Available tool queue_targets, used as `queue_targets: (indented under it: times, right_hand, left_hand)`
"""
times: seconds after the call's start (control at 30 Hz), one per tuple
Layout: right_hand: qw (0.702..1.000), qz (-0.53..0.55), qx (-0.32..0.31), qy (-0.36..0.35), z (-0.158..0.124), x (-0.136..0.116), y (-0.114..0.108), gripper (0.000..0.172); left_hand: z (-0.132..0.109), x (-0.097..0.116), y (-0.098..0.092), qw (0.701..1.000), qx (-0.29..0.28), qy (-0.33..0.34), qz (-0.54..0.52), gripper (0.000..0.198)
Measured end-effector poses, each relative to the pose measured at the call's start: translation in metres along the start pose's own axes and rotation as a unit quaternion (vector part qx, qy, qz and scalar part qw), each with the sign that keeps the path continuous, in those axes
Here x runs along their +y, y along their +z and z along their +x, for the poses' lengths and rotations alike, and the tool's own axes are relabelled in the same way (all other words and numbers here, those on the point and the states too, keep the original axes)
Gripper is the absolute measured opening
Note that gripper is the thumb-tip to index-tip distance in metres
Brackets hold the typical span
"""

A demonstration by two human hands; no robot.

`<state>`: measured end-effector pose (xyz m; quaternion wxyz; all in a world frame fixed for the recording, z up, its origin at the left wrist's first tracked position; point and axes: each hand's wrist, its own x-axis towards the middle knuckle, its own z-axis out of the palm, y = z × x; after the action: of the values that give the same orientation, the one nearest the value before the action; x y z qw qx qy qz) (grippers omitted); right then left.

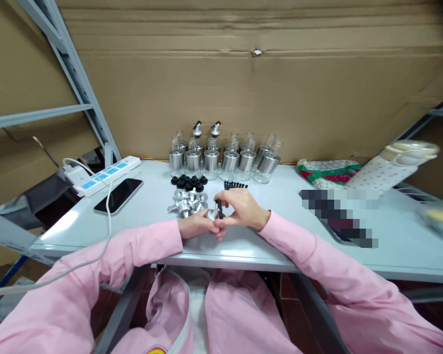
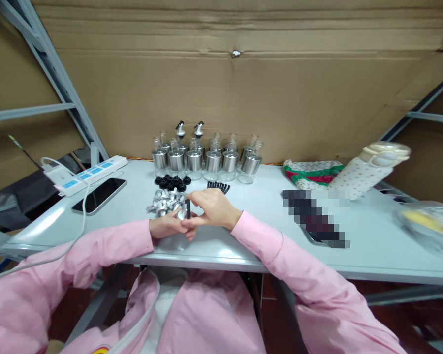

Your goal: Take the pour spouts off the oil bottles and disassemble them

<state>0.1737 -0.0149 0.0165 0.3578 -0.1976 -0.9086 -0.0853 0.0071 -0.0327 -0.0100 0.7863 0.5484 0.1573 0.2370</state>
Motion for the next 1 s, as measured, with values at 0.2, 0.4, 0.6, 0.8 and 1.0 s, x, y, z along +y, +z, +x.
queue_targets:
  times: [0.2, 0.4, 0.6, 0.8, 1.0]
  right_hand:
    - [0.996, -0.071, 0.008, -0.044, -0.001, 0.0, 0.0, 0.049]
    - [0.992, -0.108, -0.012, -0.062, -0.001, -0.002, -0.001, 0.053]
    - [0.988, -0.122, -0.003, -0.094, -0.001, -0.001, -0.001, 0.055]
    - [0.986, -0.131, -0.047, -0.097, -0.006, 0.008, 0.008, 0.058]
    - [0.979, -0.161, -0.076, -0.099, -0.008, 0.009, 0.01, 0.059]
  left_hand:
    - [-0.002, 0.0, -0.001, 0.997, -0.033, -0.066, 0.02, 0.033]
    - [-0.003, 0.008, 0.003, 0.991, -0.024, -0.1, 0.08, 0.04]
    - [-0.007, 0.014, 0.007, 0.986, -0.03, -0.111, 0.122, 0.038]
    - [-0.006, 0.012, 0.004, 0.976, -0.051, -0.112, 0.182, 0.025]
    - [-0.003, 0.011, 0.006, 0.979, -0.041, -0.091, 0.178, 0.031]
